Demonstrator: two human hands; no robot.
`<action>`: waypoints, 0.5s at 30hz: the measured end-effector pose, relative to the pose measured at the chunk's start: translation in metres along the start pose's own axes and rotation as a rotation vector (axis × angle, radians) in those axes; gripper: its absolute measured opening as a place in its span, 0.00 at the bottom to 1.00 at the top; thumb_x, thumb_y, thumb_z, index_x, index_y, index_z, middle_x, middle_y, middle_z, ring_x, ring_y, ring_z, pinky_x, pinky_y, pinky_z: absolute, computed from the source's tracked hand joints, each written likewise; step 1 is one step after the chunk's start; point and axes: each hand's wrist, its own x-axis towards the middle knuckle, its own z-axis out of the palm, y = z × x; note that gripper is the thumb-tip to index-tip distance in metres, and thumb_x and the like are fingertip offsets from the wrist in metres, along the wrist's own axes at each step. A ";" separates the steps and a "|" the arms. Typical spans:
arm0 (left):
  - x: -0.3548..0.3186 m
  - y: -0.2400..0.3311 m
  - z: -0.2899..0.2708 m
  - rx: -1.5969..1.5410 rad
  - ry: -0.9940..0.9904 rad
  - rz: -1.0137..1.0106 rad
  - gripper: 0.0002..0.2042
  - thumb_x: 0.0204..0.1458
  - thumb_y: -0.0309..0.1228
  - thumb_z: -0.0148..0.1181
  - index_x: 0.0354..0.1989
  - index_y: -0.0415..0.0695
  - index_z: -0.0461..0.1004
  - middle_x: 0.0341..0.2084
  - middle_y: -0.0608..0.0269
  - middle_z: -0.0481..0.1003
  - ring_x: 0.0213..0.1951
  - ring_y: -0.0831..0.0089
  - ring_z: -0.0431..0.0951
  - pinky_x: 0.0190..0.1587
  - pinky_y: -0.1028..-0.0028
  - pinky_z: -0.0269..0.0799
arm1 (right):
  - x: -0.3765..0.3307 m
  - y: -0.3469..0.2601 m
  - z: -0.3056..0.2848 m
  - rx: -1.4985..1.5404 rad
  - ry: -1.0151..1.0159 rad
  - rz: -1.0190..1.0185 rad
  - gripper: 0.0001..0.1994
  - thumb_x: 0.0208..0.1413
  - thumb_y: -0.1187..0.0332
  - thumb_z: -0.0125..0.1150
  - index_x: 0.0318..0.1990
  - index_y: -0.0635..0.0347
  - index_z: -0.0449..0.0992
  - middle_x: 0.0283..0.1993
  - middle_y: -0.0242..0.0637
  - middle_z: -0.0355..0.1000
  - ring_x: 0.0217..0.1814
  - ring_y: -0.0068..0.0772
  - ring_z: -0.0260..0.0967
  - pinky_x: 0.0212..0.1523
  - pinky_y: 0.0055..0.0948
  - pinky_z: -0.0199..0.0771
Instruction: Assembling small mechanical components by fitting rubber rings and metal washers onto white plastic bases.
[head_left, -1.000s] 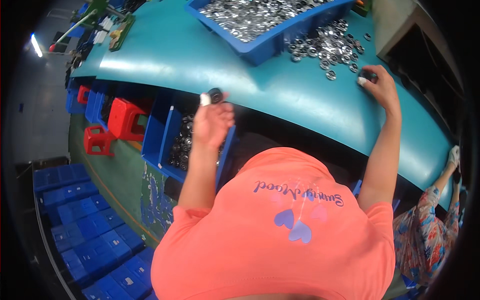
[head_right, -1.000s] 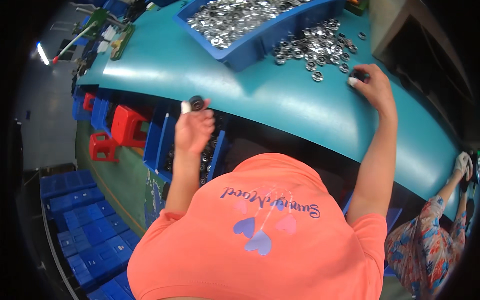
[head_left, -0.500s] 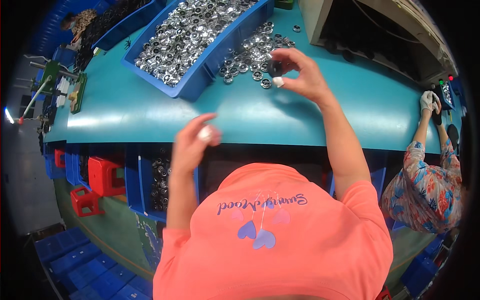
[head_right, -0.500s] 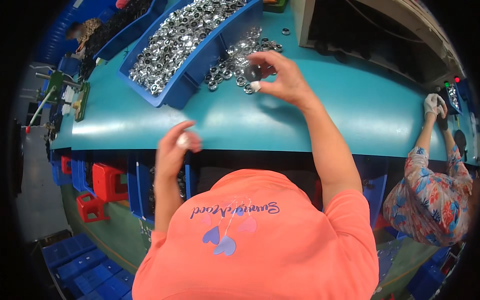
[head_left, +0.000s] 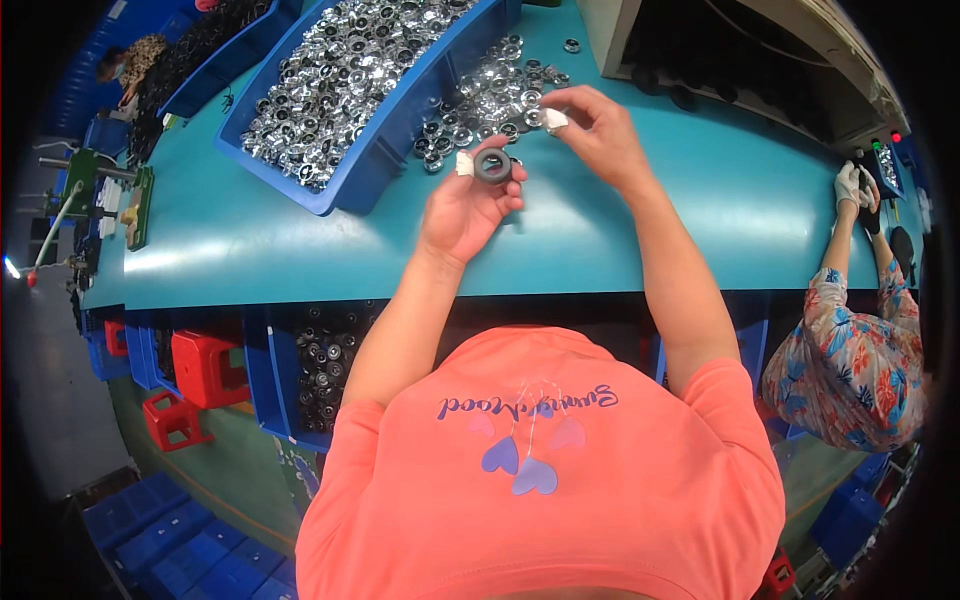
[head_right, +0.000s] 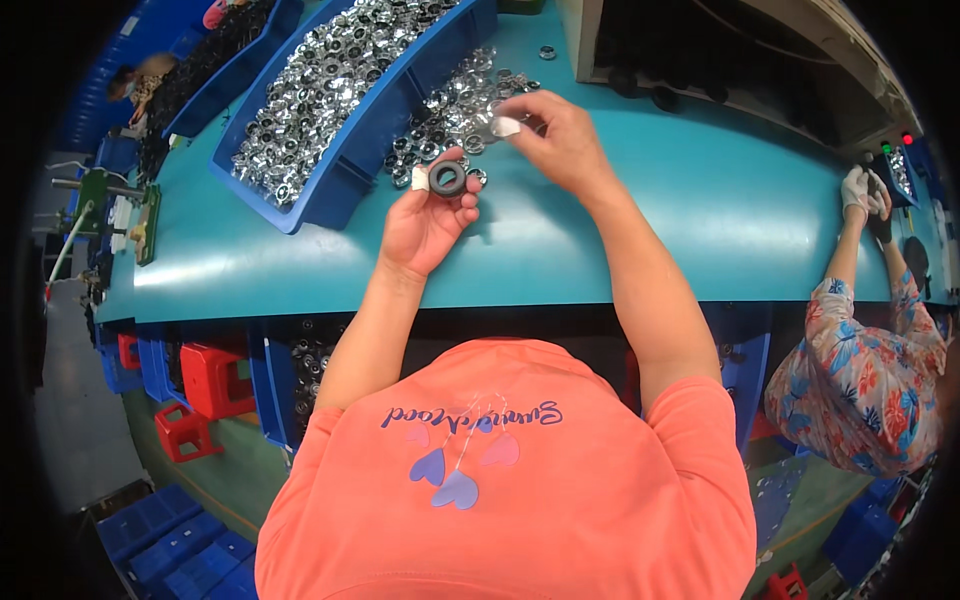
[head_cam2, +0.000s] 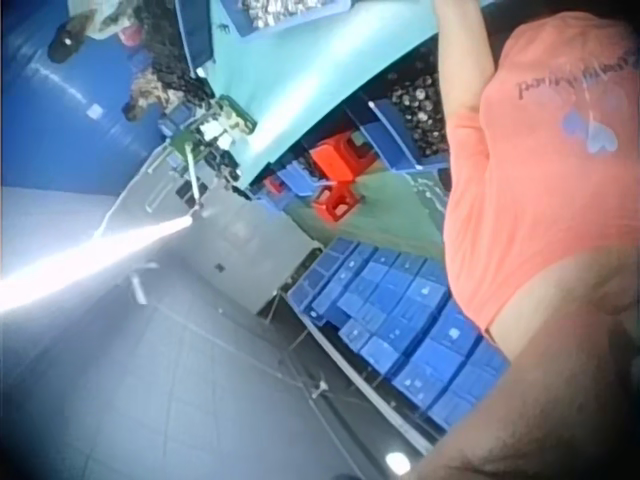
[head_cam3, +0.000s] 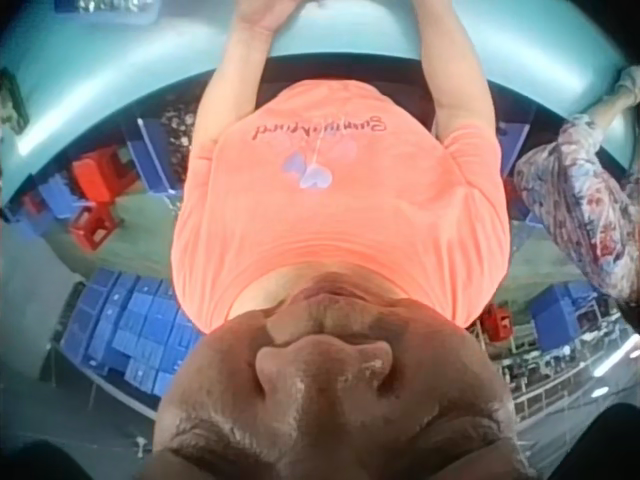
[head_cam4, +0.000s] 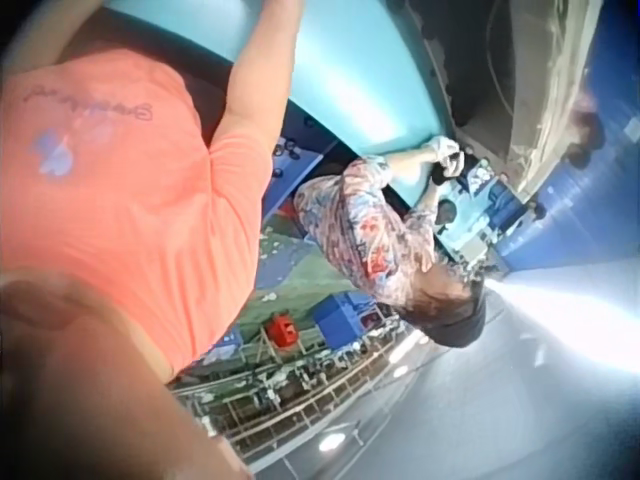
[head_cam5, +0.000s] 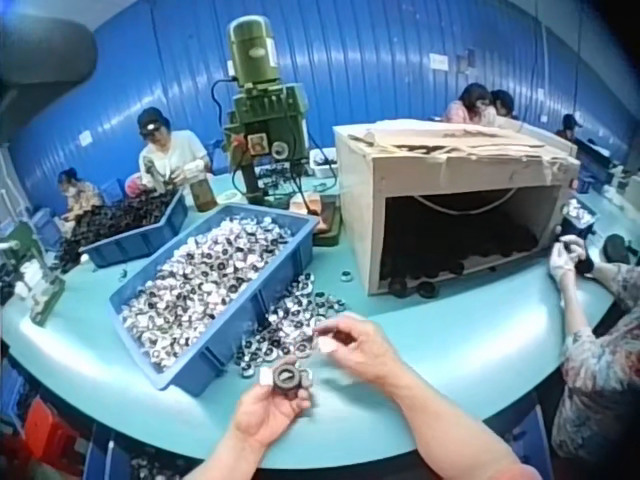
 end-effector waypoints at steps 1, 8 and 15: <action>0.000 0.000 0.000 -0.024 -0.016 -0.009 0.26 0.69 0.46 0.44 0.67 0.40 0.61 0.44 0.48 0.75 0.41 0.64 0.77 0.47 0.64 0.76 | -0.001 0.003 -0.003 -0.144 -0.030 0.023 0.16 0.48 0.66 0.73 0.46 0.58 0.82 0.43 0.36 0.77 0.39 0.30 0.75 0.41 0.30 0.77; 0.000 0.000 0.002 -0.029 -0.054 -0.034 0.26 0.70 0.49 0.41 0.68 0.44 0.60 0.44 0.49 0.75 0.40 0.67 0.76 0.46 0.65 0.74 | -0.012 0.001 0.007 -0.553 -0.110 -0.062 0.15 0.47 0.67 0.73 0.44 0.55 0.81 0.46 0.39 0.73 0.49 0.43 0.74 0.50 0.40 0.75; -0.004 -0.001 0.003 -0.037 -0.029 -0.043 0.26 0.70 0.46 0.39 0.70 0.45 0.59 0.45 0.49 0.75 0.39 0.65 0.75 0.45 0.65 0.74 | -0.013 0.008 0.008 -0.524 -0.084 -0.026 0.14 0.48 0.70 0.71 0.45 0.56 0.80 0.39 0.37 0.72 0.41 0.37 0.75 0.43 0.35 0.77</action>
